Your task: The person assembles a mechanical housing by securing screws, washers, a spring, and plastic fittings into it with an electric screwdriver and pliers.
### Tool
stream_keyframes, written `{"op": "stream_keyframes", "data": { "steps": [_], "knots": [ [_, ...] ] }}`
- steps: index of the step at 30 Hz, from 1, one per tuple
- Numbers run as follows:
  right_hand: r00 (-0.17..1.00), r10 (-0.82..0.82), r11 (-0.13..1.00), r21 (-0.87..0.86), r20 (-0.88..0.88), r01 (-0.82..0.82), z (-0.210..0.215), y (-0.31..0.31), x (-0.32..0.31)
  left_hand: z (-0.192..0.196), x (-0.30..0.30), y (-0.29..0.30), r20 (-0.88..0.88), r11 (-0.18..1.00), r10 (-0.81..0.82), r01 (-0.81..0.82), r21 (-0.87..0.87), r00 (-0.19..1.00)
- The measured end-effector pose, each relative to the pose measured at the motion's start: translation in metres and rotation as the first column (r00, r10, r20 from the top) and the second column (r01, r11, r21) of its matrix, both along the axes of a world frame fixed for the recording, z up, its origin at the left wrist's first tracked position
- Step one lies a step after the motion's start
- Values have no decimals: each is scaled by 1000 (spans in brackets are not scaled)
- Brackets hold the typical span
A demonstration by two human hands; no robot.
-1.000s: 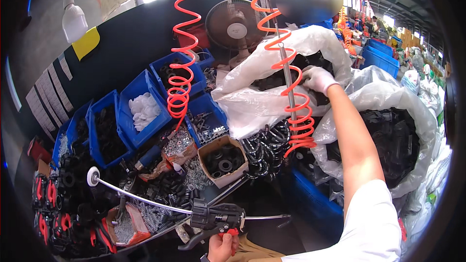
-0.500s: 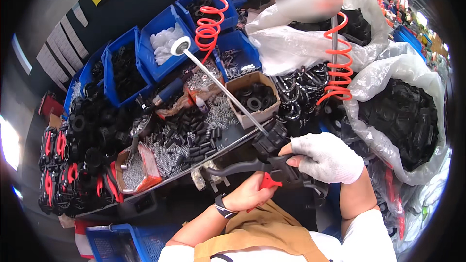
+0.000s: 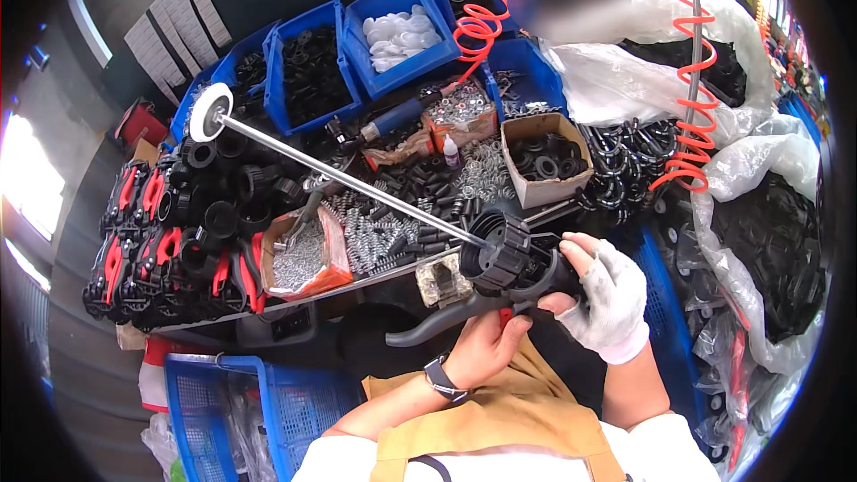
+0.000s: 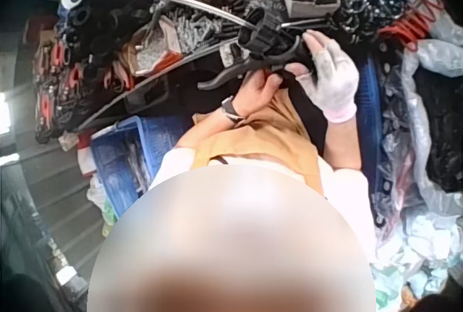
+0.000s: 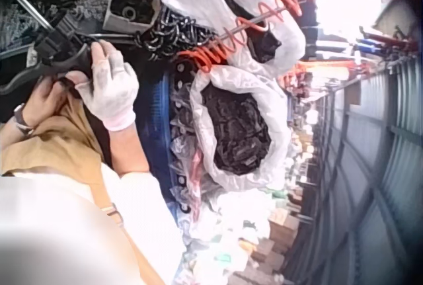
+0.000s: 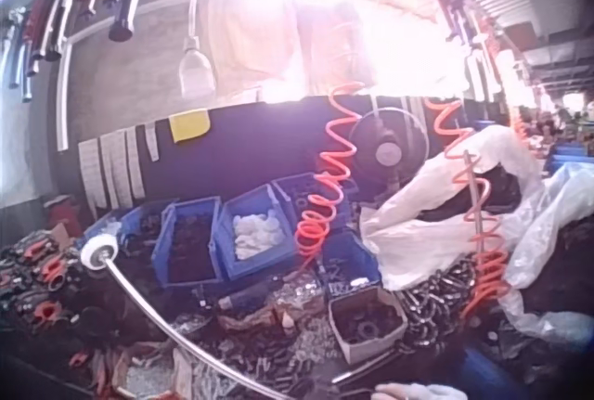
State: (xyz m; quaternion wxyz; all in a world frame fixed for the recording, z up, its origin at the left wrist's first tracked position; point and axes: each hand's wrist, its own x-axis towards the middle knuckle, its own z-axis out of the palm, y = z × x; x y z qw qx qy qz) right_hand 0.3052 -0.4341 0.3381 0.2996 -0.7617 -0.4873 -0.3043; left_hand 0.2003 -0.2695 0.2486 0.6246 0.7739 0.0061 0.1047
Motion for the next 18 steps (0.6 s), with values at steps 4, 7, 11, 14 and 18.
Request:
{"op": "stream_keyframes", "data": {
  "steps": [4, 7, 11, 14, 18],
  "knots": [
    [951, 73, 997, 56, -300, -59, 11, 10, -5, 8, -6, 8, 131, 982, 99, -118, 149, 986],
    [996, 60, 997, 42, -64, -57, 12, 15, -9, 18, -7, 17, 165, 957, 123, -161, 243, 979],
    [957, 48, 999, -34, 286, -40, 8, 22, -13, -2, -2, 24, 222, 959, 90, -145, 243, 971],
    [993, 36, 995, 86, 115, -46, 8, 26, -7, -2, -9, 21, 222, 964, 107, -156, 217, 969],
    [744, 29, 983, -117, -668, -143, 38, 20, -14, -3, -16, 32, 214, 954, 127, -178, 240, 969]
  ]
}}
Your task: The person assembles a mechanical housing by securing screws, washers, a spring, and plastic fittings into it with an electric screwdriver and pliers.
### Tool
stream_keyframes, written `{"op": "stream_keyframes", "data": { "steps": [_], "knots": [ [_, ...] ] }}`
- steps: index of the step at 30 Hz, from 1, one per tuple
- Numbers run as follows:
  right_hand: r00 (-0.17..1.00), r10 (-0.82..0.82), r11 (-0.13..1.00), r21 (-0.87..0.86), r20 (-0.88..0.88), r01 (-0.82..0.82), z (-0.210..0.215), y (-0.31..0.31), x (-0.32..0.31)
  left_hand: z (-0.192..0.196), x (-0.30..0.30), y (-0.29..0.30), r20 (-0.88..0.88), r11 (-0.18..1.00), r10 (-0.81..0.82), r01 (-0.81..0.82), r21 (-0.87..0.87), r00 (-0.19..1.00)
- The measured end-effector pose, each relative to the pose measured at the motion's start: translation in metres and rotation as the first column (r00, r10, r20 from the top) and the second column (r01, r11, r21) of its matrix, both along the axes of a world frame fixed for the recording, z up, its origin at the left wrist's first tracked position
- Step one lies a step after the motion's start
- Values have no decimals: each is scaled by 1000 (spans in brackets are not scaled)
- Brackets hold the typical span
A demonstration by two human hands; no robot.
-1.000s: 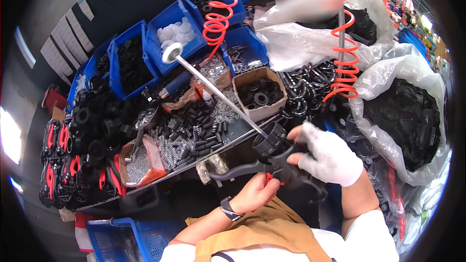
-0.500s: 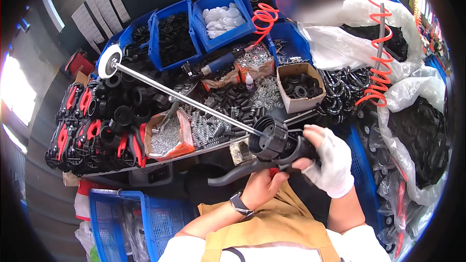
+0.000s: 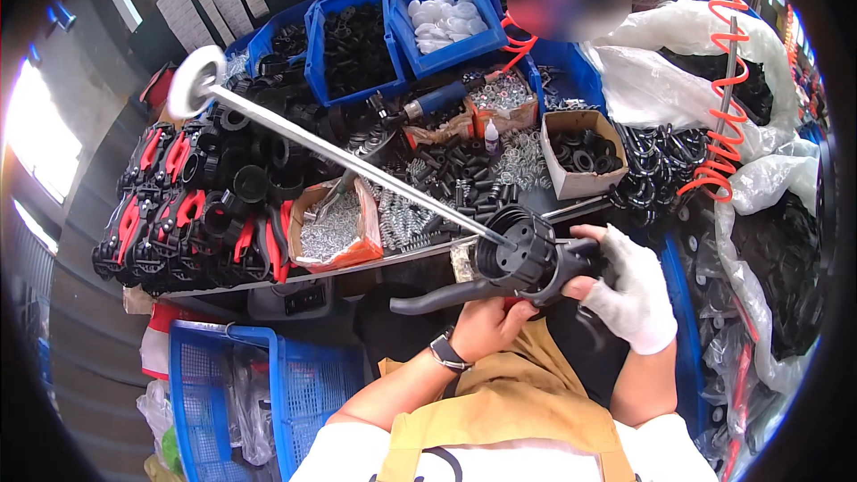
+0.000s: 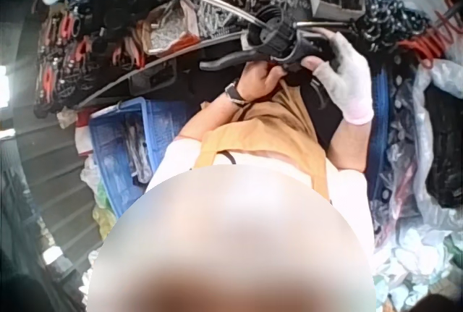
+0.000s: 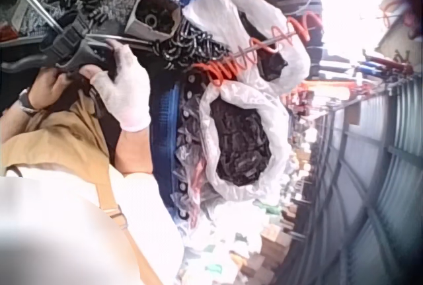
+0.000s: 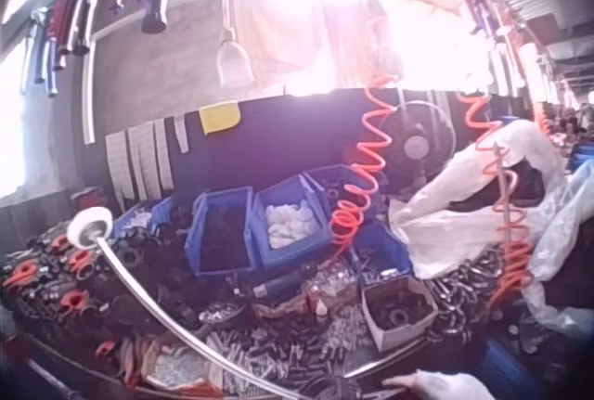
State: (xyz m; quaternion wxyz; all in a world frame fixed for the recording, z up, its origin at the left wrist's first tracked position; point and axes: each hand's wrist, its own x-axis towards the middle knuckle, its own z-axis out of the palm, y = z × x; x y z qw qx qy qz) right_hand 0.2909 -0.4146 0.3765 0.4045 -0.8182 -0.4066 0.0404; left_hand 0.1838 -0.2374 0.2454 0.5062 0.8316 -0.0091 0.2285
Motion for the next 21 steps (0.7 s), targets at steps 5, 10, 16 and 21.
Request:
{"op": "stream_keyframes", "data": {
  "steps": [5, 10, 16, 21],
  "knots": [
    [935, -133, 986, 135, 329, 93, 1, 5, -14, 33, 16, 21, -11, 985, -170, 170, 2, 985],
    [928, -135, 990, 21, 348, 136, 4, 10, -16, 29, 7, 16, 60, 986, -156, 159, -49, 986],
    [980, 108, 949, 276, 166, -151, -5, 21, 1, 12, 15, 36, 144, 983, -180, 182, -3, 973],
    [568, -136, 964, 240, 812, -113, -33, 50, -22, 85, 0, -8, 539, 198, 8, 527, -827, 842]
  ]
}}
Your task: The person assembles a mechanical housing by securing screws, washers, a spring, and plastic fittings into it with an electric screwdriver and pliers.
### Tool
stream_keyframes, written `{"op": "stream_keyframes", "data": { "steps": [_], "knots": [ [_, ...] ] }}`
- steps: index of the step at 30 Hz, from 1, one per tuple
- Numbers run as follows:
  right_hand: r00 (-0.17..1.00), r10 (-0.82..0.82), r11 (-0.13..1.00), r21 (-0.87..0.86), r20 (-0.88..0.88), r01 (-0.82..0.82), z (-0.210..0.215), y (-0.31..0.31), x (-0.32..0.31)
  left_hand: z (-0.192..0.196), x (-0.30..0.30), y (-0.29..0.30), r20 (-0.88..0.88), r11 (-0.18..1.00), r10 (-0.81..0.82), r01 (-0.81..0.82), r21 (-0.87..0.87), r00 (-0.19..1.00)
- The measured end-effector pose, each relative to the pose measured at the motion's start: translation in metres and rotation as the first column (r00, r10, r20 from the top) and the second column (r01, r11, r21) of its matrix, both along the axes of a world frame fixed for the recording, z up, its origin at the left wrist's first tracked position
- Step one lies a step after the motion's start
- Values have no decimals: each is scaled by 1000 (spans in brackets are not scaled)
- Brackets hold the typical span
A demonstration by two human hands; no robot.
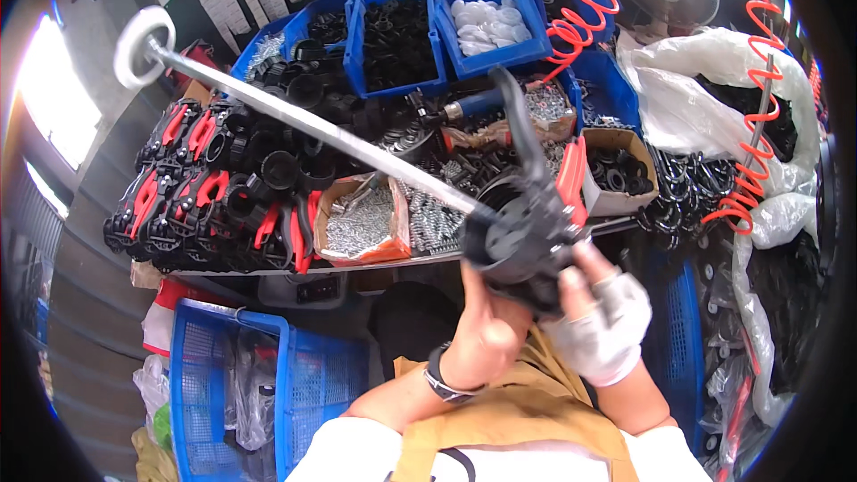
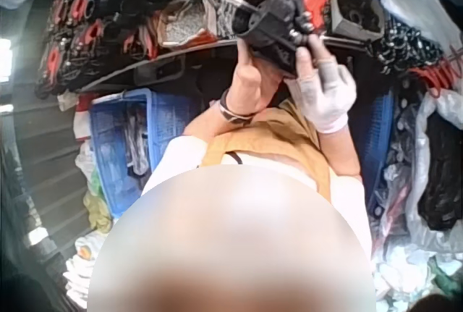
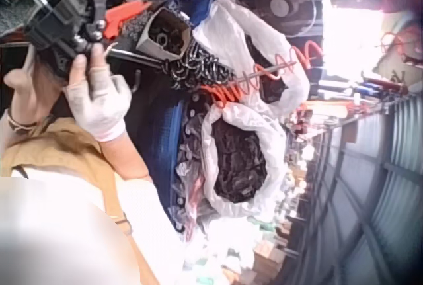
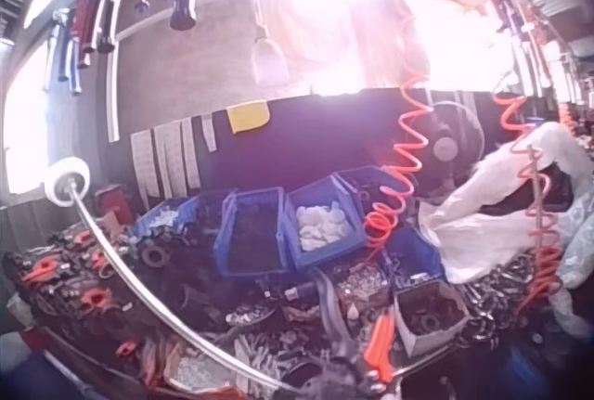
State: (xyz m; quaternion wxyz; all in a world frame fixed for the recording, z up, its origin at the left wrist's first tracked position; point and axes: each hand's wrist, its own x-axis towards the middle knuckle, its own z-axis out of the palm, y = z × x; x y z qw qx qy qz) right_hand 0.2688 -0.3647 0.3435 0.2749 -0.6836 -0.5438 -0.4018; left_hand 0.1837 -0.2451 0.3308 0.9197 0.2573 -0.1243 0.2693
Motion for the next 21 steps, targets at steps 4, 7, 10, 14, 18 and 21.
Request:
{"op": "stream_keyframes", "data": {
  "steps": [4, 7, 10, 14, 18, 21],
  "knots": [
    [843, 235, 955, -45, -484, -292, -11, 8, -4, -47, 0, 43, -365, 992, 72, -29, 123, 928],
    [24, 445, 895, 445, -895, 31, -18, -18, 21, -48, -8, 51, -276, 996, -1, 24, 81, 961],
    [729, -27, 994, -92, -684, -50, -5, -6, 38, -67, -24, 85, -358, 955, -186, 253, 152, 915],
    [811, -147, 854, -487, -566, -185, -13, 0, 23, -91, -51, 61, -402, 981, -179, 193, -5, 898],
    [817, -236, 725, -655, -526, -213, -25, -12, 6, -101, -67, 62, -569, 781, 122, 275, 561, 813],
    [797, -298, 695, -692, -525, -196, -27, -15, 13, -85, -62, 84, -520, 209, 364, 476, 854, 773]
  ]
}}
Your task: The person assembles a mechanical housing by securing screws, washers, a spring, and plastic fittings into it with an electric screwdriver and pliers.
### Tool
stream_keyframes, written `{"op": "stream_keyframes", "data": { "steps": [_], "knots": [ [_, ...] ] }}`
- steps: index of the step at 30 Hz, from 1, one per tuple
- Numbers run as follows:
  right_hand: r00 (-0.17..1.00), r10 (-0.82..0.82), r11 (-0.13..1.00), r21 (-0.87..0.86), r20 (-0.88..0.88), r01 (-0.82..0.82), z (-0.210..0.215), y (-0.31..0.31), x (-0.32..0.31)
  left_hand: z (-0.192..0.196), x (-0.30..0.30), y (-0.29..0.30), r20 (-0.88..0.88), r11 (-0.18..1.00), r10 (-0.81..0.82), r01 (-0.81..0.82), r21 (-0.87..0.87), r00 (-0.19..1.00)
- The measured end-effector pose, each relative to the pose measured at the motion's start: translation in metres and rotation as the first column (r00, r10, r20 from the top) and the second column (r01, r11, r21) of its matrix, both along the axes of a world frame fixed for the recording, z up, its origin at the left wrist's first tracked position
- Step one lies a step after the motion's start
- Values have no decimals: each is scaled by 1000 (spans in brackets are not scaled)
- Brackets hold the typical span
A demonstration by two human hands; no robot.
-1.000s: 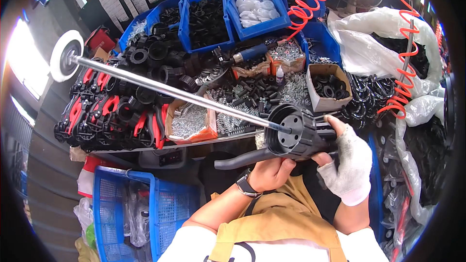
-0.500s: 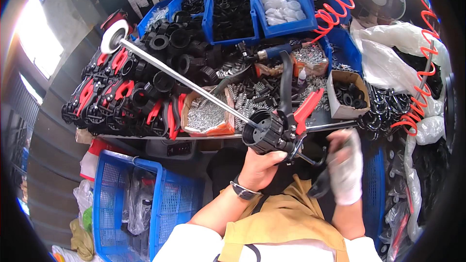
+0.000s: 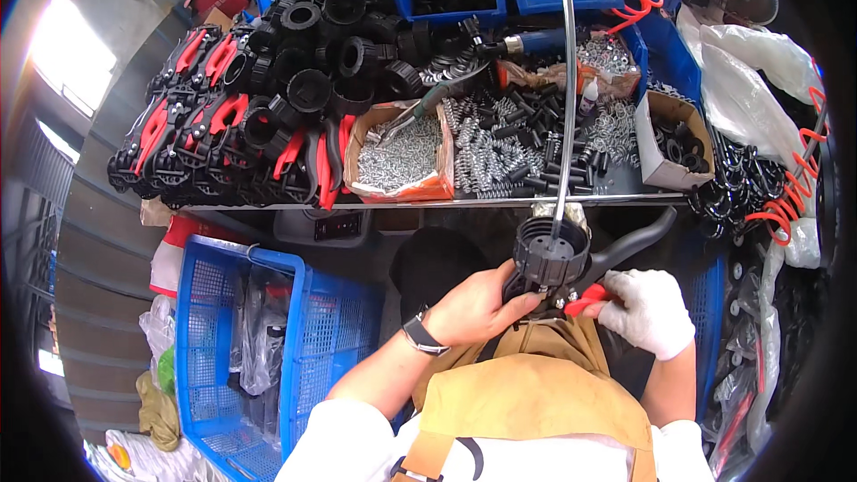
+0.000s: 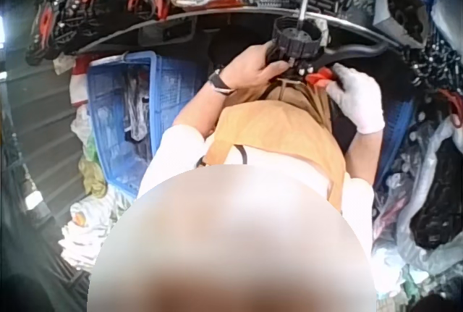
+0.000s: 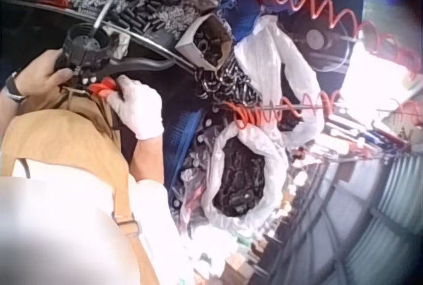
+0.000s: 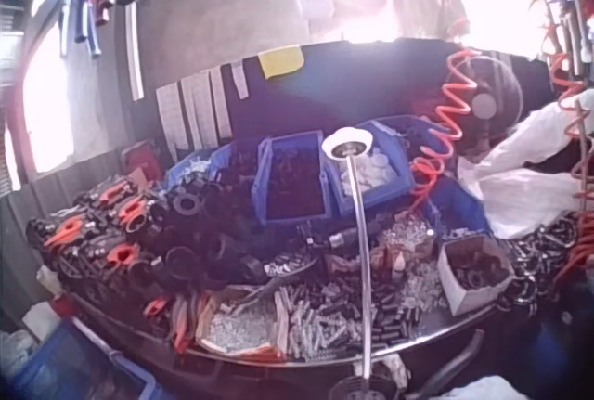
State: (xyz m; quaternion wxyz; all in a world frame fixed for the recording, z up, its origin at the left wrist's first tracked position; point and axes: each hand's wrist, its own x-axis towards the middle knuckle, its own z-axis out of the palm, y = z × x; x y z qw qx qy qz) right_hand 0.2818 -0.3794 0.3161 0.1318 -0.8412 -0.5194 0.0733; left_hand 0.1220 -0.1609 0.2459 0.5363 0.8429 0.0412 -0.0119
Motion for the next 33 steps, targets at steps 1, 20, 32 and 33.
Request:
{"op": "stream_keyframes", "data": {
  "steps": [1, 20, 32, 33],
  "knots": [
    [1000, 14, 999, 30, -25, -14, -1, 3, 5, -4, 3, 2, 156, 999, 0, 6, -41, 988],
    [948, -282, 631, 715, -149, 300, 6, 92, -13, -12, 58, -63, 246, 206, 325, 186, -961, 913],
    [945, -300, 429, 903, 133, 9, -36, 80, -13, -17, 50, -56, 113, 376, 441, -69, -924, 890],
    [973, -228, 382, 921, 21, 70, -37, 77, -13, -13, 54, -50, 225, 629, 464, -140, -765, 857]
  ]
}}
